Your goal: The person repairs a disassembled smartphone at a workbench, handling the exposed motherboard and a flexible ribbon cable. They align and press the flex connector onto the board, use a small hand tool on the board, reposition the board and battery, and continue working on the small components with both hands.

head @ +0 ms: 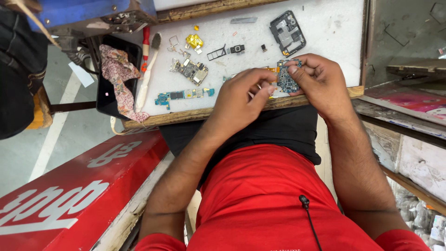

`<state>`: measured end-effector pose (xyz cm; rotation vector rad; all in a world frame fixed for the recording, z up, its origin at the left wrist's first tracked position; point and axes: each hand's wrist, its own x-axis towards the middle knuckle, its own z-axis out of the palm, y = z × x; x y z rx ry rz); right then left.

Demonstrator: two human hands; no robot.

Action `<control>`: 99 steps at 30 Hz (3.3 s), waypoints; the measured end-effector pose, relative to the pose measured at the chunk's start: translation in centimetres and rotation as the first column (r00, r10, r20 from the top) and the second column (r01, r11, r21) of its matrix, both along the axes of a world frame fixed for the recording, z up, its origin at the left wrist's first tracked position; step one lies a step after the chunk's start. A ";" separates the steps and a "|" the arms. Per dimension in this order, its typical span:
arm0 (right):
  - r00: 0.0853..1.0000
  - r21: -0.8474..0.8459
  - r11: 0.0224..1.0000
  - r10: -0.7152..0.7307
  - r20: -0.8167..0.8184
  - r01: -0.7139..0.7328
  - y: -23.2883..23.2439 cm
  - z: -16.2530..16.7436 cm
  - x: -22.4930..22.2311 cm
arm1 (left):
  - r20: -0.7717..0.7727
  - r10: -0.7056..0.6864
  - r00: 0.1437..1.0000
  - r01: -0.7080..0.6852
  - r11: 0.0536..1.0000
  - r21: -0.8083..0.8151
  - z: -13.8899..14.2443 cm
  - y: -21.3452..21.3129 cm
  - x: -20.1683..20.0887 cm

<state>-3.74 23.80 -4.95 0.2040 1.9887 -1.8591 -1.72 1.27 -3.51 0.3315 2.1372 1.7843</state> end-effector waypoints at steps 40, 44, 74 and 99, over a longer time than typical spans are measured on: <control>0.999 -0.111 0.994 -0.012 0.052 0.018 1.4 -1.6 2.8 | 0.510 -0.301 0.806 -0.159 0.721 0.675 -2.9 3.4 -0.9; 0.992 -0.240 0.969 -0.021 0.123 0.051 2.0 -2.1 2.4 | 0.612 -0.278 0.741 -0.279 0.701 0.656 -3.3 3.9 -1.8; 0.991 -0.919 0.382 0.127 -0.048 -0.093 -3.0 0.4 0.8 | 0.315 -0.192 0.930 -0.023 0.822 0.569 -1.2 -1.0 -1.8; 0.985 -0.858 0.504 -0.072 -0.159 -0.102 -5.7 1.6 -2.2 | 0.355 -0.252 0.900 -0.103 0.668 0.737 -0.5 -2.6 -3.0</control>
